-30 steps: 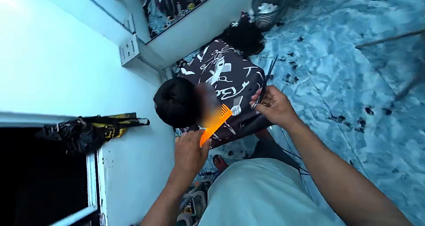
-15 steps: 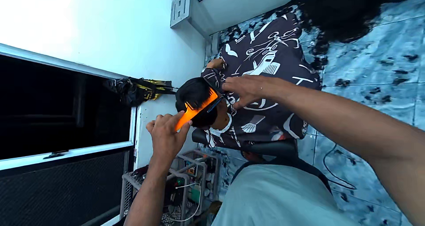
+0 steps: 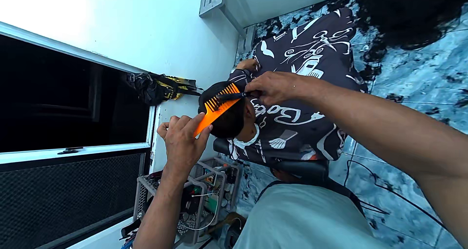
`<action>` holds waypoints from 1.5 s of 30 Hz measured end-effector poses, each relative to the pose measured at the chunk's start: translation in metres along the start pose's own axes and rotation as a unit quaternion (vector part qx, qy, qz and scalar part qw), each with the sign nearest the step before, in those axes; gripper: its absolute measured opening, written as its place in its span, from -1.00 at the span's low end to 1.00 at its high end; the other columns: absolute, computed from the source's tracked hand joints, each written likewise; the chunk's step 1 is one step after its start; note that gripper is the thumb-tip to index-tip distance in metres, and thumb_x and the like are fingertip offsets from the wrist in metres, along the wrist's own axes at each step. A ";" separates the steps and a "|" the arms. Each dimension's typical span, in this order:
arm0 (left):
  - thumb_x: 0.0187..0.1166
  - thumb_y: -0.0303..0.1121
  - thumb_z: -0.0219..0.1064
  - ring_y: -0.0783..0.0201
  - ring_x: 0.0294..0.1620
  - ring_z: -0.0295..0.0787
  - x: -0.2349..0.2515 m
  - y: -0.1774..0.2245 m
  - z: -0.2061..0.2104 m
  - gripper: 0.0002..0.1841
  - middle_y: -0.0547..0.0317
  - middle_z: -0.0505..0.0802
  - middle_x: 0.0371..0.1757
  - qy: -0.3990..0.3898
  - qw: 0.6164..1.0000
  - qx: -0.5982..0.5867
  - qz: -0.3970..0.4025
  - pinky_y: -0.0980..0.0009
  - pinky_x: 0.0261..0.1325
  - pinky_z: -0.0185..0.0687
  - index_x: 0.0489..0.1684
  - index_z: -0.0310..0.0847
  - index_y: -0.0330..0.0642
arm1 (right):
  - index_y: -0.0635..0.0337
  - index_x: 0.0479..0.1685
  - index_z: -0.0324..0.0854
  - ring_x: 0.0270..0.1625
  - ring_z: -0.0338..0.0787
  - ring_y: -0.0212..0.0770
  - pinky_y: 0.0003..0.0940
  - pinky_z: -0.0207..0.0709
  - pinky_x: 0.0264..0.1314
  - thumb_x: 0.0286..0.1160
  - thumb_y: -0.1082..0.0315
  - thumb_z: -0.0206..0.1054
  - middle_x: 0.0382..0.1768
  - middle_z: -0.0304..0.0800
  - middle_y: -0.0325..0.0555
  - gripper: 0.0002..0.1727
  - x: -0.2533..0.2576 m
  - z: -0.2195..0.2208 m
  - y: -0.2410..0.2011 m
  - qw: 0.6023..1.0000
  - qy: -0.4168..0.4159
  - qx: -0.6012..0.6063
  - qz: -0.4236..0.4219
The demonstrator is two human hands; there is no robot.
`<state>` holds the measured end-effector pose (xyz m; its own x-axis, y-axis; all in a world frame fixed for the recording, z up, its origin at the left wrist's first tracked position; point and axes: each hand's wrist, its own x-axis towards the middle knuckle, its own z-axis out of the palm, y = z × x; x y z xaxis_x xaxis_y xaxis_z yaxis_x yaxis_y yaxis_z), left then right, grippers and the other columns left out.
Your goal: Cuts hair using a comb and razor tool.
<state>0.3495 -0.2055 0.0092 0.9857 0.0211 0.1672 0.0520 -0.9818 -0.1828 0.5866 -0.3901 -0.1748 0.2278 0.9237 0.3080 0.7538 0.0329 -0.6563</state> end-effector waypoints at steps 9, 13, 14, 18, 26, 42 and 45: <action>0.55 0.00 0.44 0.13 -0.13 0.60 0.005 0.001 -0.003 -0.62 0.19 0.78 -0.28 0.005 1.000 0.006 0.003 -0.05 0.21 0.21 0.22 0.86 0.07 | 0.18 0.18 0.68 0.06 0.80 0.05 0.06 0.66 0.15 0.30 0.43 0.48 -0.02 0.76 0.03 -0.60 0.006 -0.012 -0.006 0.999 -0.032 -0.033 0.016; 0.55 0.01 0.44 0.14 -0.15 0.59 0.005 0.000 -0.005 -0.62 0.20 0.76 -0.31 0.007 1.000 0.016 0.006 -0.05 0.21 0.20 0.21 0.87 0.08 | 0.10 0.08 0.71 -0.02 0.81 0.01 0.08 0.67 0.05 0.28 0.44 0.45 -0.10 0.79 -0.04 -0.67 0.006 -0.012 -0.006 0.999 -0.017 -0.047 0.022; 0.55 0.00 0.44 0.13 -0.15 0.58 0.006 0.000 -0.005 -0.62 0.19 0.75 -0.32 0.010 1.000 0.018 0.008 -0.06 0.20 0.19 0.21 0.87 0.07 | 0.11 0.17 0.69 0.05 0.80 0.04 0.10 0.65 0.10 0.29 0.40 0.47 -0.02 0.76 -0.01 -0.61 0.005 -0.013 -0.008 0.998 -0.021 -0.046 0.028; 0.69 -0.09 0.32 0.06 -0.20 0.73 0.019 0.002 -0.004 -0.64 0.00 0.84 -0.25 0.027 0.996 -0.025 -0.083 -0.03 0.04 0.51 0.20 0.82 -0.12 | 0.12 0.01 0.73 -0.16 0.83 0.02 0.12 0.68 -0.06 0.29 0.44 0.41 -0.25 0.81 -0.03 -0.72 0.000 -0.009 -0.012 0.998 0.044 0.002 0.048; 0.87 -0.10 -0.02 0.33 -0.61 0.56 -0.043 0.011 0.034 -0.54 0.23 0.67 -0.58 -0.149 0.950 -0.236 -0.142 0.29 -0.49 0.55 -0.26 0.72 -0.19 | 0.24 0.06 0.61 -0.20 0.84 0.02 0.14 0.71 -0.06 0.39 0.39 0.42 -0.21 0.80 0.04 -0.72 -0.042 0.017 0.013 0.964 0.143 0.107 0.198; 0.52 -0.04 0.45 0.23 -0.40 0.52 -0.055 0.015 0.020 -0.64 0.24 0.66 -0.56 0.066 0.997 0.024 0.040 0.10 0.08 0.30 0.10 0.91 -0.01 | 0.10 0.07 0.70 -0.16 0.81 0.10 0.09 0.62 -0.19 0.32 0.52 0.39 -0.12 0.76 0.01 -0.69 -0.011 0.024 -0.005 0.993 0.025 -0.116 0.010; 0.53 -0.04 0.45 0.22 -0.39 0.52 -0.052 0.015 0.018 -0.64 0.23 0.66 -0.55 0.070 0.996 0.026 0.039 0.09 0.10 0.29 0.12 0.90 -0.02 | 0.12 0.08 0.64 -0.03 0.76 0.11 0.09 0.59 -0.17 0.25 0.40 0.45 -0.05 0.67 0.03 -0.65 -0.011 0.027 0.000 0.995 0.038 -0.094 0.007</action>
<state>0.3023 -0.2183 -0.0201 0.9550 -0.0847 0.2843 -0.0115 -0.9682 -0.2501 0.5677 -0.3899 -0.1973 0.2789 0.8921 0.3555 0.8507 -0.0578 -0.5225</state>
